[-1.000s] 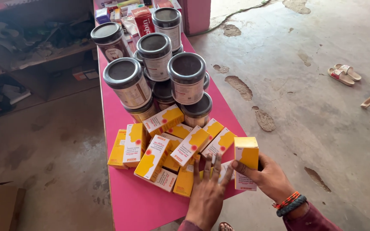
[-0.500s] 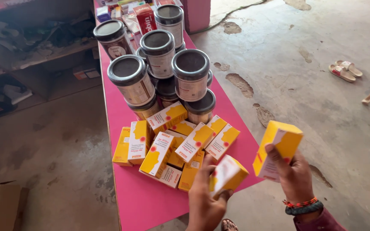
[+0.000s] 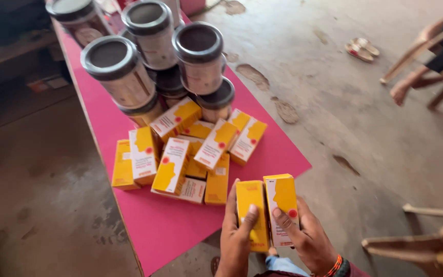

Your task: The recorder is stocking shelves with small yellow medicine boxes and grey jars in a storage area.

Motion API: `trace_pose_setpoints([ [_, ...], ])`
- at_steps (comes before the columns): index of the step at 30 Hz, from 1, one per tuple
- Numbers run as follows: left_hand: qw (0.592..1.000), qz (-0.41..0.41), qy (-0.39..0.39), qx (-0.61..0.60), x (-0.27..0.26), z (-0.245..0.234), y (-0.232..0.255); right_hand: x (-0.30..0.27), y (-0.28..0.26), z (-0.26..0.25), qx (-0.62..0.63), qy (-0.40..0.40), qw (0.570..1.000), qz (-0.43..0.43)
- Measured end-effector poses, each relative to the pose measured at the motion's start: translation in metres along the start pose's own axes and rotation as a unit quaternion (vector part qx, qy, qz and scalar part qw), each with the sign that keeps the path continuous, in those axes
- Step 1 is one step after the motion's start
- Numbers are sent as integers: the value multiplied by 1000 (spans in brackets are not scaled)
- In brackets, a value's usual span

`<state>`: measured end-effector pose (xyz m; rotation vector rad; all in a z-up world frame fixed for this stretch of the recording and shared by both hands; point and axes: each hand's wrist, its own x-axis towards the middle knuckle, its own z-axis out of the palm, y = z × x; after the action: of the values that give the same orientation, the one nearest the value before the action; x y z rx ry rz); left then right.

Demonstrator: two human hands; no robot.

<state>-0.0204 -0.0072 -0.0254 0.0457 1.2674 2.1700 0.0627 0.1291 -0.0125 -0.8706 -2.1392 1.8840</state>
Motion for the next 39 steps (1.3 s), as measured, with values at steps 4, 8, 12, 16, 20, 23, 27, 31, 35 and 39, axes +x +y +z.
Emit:
trace_pose_setpoints([
  [4,997,-64,-11,-48,-8,-17,-17,-19,40,-9,92,11,993,78],
  [8,979,-137,-47,-141,-19,-14,-20,-43,48,-22,217,15,969,116],
  [12,972,-185,-96,-106,-36,-1,-34,-73,66,-32,217,59,963,147],
  [16,968,-199,-149,-12,-46,36,-32,-95,80,-58,227,91,961,129],
  [20,948,-202,-214,117,-69,74,-45,-134,92,-93,281,134,943,117],
  [23,935,-216,-247,133,-92,108,-72,-173,111,-129,305,165,932,104],
  [27,922,-255,-266,119,-120,156,-114,-222,154,-185,328,206,920,67],
  [31,895,-286,-312,138,-147,190,-165,-275,184,-220,349,265,897,53],
  [35,856,-328,-367,155,-172,234,-204,-327,236,-248,408,336,847,54],
  [39,806,-345,-433,211,-188,278,-224,-361,211,-260,457,402,793,35],
])
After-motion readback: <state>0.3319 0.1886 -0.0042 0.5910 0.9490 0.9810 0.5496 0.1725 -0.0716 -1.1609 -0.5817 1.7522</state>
